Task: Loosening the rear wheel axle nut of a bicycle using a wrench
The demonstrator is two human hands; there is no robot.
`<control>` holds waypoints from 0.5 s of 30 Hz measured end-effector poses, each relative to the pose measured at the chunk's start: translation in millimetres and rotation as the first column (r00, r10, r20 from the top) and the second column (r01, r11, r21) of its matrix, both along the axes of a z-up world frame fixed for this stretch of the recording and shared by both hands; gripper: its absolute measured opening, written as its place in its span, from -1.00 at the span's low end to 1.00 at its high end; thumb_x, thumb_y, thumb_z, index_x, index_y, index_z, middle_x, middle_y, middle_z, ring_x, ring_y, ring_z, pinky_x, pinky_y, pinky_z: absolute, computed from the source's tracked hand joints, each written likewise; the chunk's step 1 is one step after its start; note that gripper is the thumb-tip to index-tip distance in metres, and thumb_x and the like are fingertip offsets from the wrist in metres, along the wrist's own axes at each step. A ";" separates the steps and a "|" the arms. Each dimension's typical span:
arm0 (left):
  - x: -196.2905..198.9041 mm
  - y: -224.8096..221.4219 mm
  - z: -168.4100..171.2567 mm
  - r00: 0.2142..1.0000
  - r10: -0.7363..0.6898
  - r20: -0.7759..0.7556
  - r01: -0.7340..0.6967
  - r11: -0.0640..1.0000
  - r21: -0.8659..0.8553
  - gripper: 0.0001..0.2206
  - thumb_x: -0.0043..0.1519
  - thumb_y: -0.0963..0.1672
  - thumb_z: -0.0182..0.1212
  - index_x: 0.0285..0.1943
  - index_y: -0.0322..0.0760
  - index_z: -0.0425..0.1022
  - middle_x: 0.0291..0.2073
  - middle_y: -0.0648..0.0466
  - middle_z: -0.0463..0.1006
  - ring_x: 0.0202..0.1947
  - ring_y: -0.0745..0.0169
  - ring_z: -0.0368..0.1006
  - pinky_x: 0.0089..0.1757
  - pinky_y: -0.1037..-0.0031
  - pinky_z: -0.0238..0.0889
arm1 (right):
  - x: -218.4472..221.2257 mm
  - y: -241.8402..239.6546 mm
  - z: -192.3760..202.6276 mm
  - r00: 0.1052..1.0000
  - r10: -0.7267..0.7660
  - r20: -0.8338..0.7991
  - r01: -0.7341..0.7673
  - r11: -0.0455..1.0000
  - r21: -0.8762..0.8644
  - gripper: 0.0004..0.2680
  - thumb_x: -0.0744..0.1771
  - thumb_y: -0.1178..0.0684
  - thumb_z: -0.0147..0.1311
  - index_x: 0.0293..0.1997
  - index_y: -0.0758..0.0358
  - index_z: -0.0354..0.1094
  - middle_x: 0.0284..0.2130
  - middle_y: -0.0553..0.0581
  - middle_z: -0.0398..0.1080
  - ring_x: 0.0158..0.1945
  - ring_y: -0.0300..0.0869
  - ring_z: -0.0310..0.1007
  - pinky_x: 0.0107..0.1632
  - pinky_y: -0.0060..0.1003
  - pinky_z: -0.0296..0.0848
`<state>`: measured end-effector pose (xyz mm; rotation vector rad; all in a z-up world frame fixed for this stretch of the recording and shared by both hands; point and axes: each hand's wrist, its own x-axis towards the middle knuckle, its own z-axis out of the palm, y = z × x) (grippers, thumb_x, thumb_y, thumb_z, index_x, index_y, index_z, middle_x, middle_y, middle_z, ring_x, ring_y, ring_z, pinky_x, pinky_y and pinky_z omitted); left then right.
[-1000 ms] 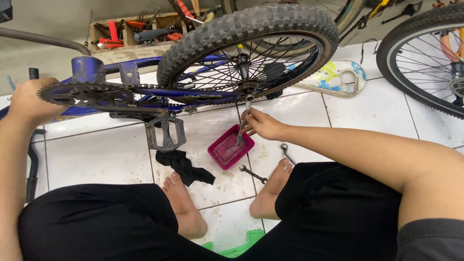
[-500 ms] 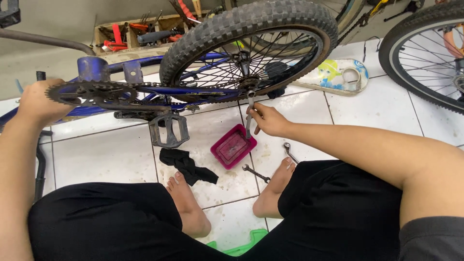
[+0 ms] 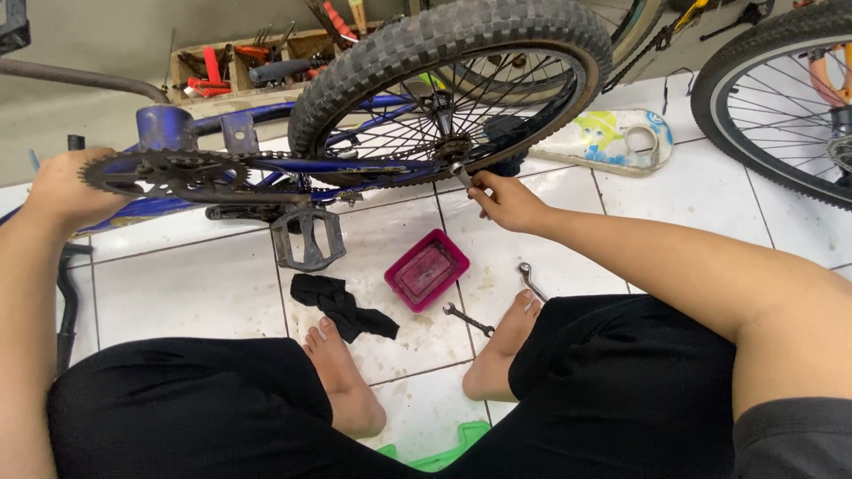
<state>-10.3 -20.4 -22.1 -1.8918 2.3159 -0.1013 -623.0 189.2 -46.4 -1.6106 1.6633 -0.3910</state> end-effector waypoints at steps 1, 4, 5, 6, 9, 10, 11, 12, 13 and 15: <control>-1.5 2.7 2.1 1.000 0.002 0.000 -0.002 1.000 0.004 -0.70 0.23 0.02 0.40 -0.15 -0.29 0.71 -0.33 -0.03 0.75 -0.35 0.10 0.65 -0.33 0.37 0.47 | 2.0 1.0 -4.2 1.000 0.002 0.000 -0.002 1.000 0.004 -0.82 0.44 -0.02 -0.10 0.02 0.26 0.31 -0.30 0.12 0.51 -0.35 -0.19 0.62 -0.31 -0.26 0.51; -3.2 2.1 4.9 0.999 -0.005 -0.054 0.006 1.000 0.009 -0.72 0.20 -0.01 0.43 -0.19 -0.35 0.70 -0.34 -0.07 0.73 -0.38 0.04 0.63 -0.35 0.33 0.44 | 7.2 0.3 -15.4 0.999 -0.003 0.044 0.003 1.000 -0.008 -0.81 0.44 -0.01 -0.12 0.04 0.29 0.30 -0.18 0.16 0.53 -0.11 -0.16 0.66 -0.21 -0.24 0.59; -1.1 -0.1 1.7 0.999 -0.003 -0.032 0.004 1.000 0.017 -0.69 0.19 0.01 0.41 -0.14 -0.34 0.71 -0.30 -0.07 0.75 -0.32 0.03 0.65 -0.29 0.32 0.45 | 8.7 0.3 -19.0 0.998 0.009 0.060 -0.007 1.000 -0.021 -0.83 0.44 0.01 -0.13 0.00 0.29 0.30 -0.16 0.15 0.53 -0.10 -0.15 0.66 -0.15 -0.24 0.58; 2.2 -1.7 -0.7 1.000 0.000 -0.008 0.000 1.000 0.025 -0.65 0.18 0.03 0.39 -0.09 -0.32 0.72 -0.26 -0.07 0.76 -0.26 0.01 0.67 -0.23 0.31 0.47 | 11.3 0.4 -23.0 0.997 0.021 0.078 -0.018 0.999 -0.034 -0.85 0.44 0.04 -0.15 -0.03 0.29 0.30 -0.15 0.15 0.53 -0.08 -0.15 0.67 -0.08 -0.24 0.57; -0.3 -1.2 1.7 1.000 0.001 0.007 -0.001 1.000 0.027 -0.68 0.20 0.03 0.37 -0.14 -0.30 0.71 -0.28 -0.04 0.75 -0.27 0.04 0.66 -0.26 0.33 0.46 | 8.2 -4.5 -22.3 0.997 0.026 0.066 -0.025 0.999 -0.021 -0.85 0.45 0.04 -0.16 -0.07 0.26 0.31 -0.14 0.13 0.53 -0.04 -0.16 0.65 -0.07 -0.22 0.55; -0.2 -2.0 0.7 1.000 0.000 0.006 0.000 1.000 0.026 -0.68 0.20 0.03 0.37 -0.14 -0.30 0.71 -0.28 -0.04 0.75 -0.27 0.04 0.66 -0.26 0.33 0.46 | 5.3 -7.2 -17.6 0.998 0.025 0.066 -0.023 0.999 -0.022 -0.85 0.45 0.04 -0.16 -0.07 0.26 0.31 -0.14 0.13 0.53 -0.04 -0.16 0.65 -0.07 -0.22 0.55; 0.0 -2.7 -0.3 1.000 0.007 0.011 -0.008 1.000 0.026 -0.66 0.20 0.04 0.38 -0.12 -0.30 0.71 -0.27 -0.05 0.75 -0.28 0.05 0.67 -0.27 0.33 0.48 | 2.4 -9.9 -12.9 0.999 0.043 0.002 -0.043 0.998 -0.054 -0.85 0.43 0.06 -0.11 -0.05 0.27 0.36 -0.25 0.12 0.56 -0.21 -0.15 0.62 -0.17 -0.22 0.54; 0.9 -2.1 -1.4 1.000 0.016 0.017 -0.017 0.999 0.028 -0.64 0.19 0.05 0.39 -0.09 -0.30 0.72 -0.26 -0.06 0.76 -0.28 0.05 0.68 -0.28 0.33 0.50 | 0.1 -11.7 -8.5 0.996 0.061 -0.061 -0.066 0.994 -0.082 -0.86 0.42 0.08 -0.06 -0.03 0.28 0.40 -0.37 0.11 0.58 -0.38 -0.14 0.58 -0.28 -0.21 0.53; 0.1 -2.9 -0.1 1.000 0.016 0.017 -0.016 0.999 0.029 -0.64 0.19 0.05 0.39 -0.09 -0.30 0.72 -0.26 -0.06 0.76 -0.28 0.05 0.68 -0.28 0.33 0.50 | -1.7 -12.5 -3.7 0.996 0.060 -0.061 -0.065 0.995 -0.081 -0.86 0.42 0.08 -0.06 -0.03 0.28 0.40 -0.37 0.11 0.58 -0.38 -0.14 0.58 -0.28 -0.21 0.53; 0.0 -0.1 0.7 0.999 0.015 -0.045 -0.014 1.000 0.026 -0.69 0.18 0.00 0.41 -0.12 -0.32 0.71 -0.33 -0.08 0.74 -0.34 0.00 0.64 -0.32 0.30 0.45 | -3.8 -10.1 4.3 0.988 0.113 -0.106 -0.134 0.965 -0.227 -0.89 0.40 0.12 -0.01 -0.21 0.34 0.36 -0.46 0.15 0.51 -0.46 -0.03 0.48 -0.33 -0.13 0.42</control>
